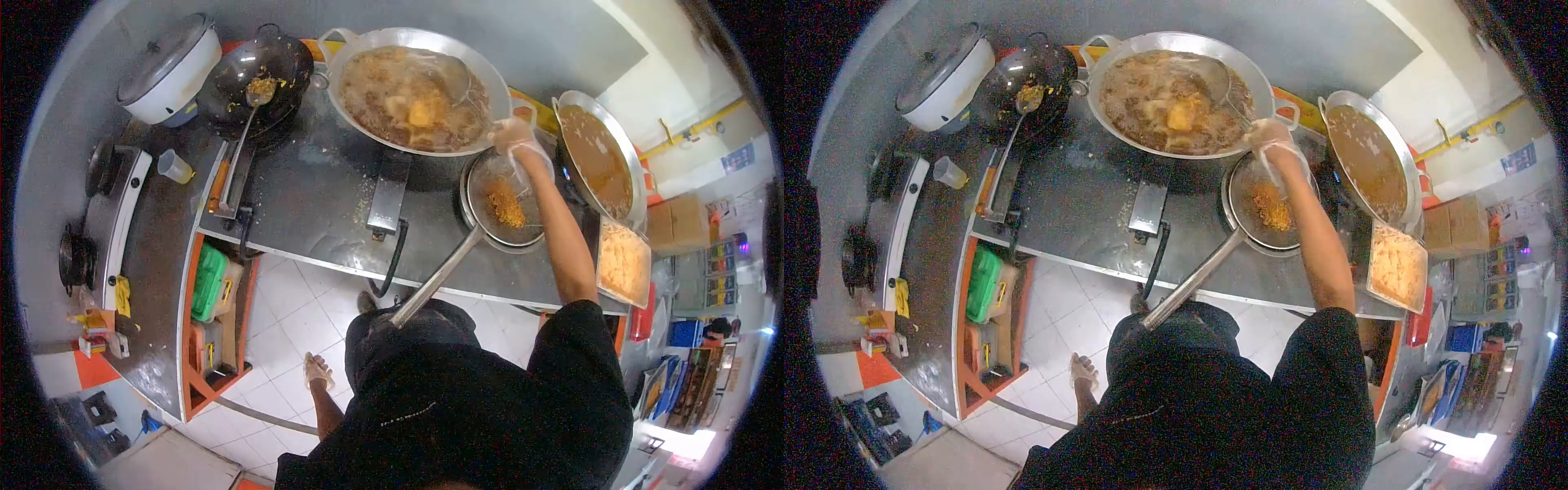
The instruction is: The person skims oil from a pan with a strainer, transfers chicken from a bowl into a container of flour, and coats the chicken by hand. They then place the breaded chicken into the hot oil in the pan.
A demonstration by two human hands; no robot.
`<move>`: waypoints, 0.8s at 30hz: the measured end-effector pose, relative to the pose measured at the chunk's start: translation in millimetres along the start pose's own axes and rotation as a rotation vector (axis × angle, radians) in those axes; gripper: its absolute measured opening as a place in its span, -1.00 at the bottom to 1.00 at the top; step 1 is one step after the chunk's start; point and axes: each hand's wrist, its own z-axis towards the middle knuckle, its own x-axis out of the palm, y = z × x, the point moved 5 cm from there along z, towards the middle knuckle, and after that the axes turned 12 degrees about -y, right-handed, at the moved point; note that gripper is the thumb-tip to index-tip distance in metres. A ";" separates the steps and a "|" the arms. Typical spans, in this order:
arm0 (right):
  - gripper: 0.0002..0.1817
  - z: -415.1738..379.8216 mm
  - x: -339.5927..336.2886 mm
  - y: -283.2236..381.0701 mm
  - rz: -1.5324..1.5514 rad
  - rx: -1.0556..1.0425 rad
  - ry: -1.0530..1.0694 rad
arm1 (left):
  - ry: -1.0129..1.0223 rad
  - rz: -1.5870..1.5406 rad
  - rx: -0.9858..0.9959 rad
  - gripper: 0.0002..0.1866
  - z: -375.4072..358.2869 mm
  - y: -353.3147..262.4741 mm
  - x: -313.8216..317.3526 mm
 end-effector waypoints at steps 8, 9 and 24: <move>-0.89 -45.8 -9.6 14.2 0.644 0.565 0.303 | 0.081 -0.008 0.035 -0.64 -6.4 -26.4 14.4; -0.89 -54.3 -14.6 17.3 0.646 0.573 0.294 | 0.068 0.007 0.029 -0.64 -7.5 -28.9 16.2; -0.60 -205.0 -119.3 0.3 -0.195 0.469 -0.134 | 0.104 0.230 0.045 -0.63 10.3 -75.1 46.3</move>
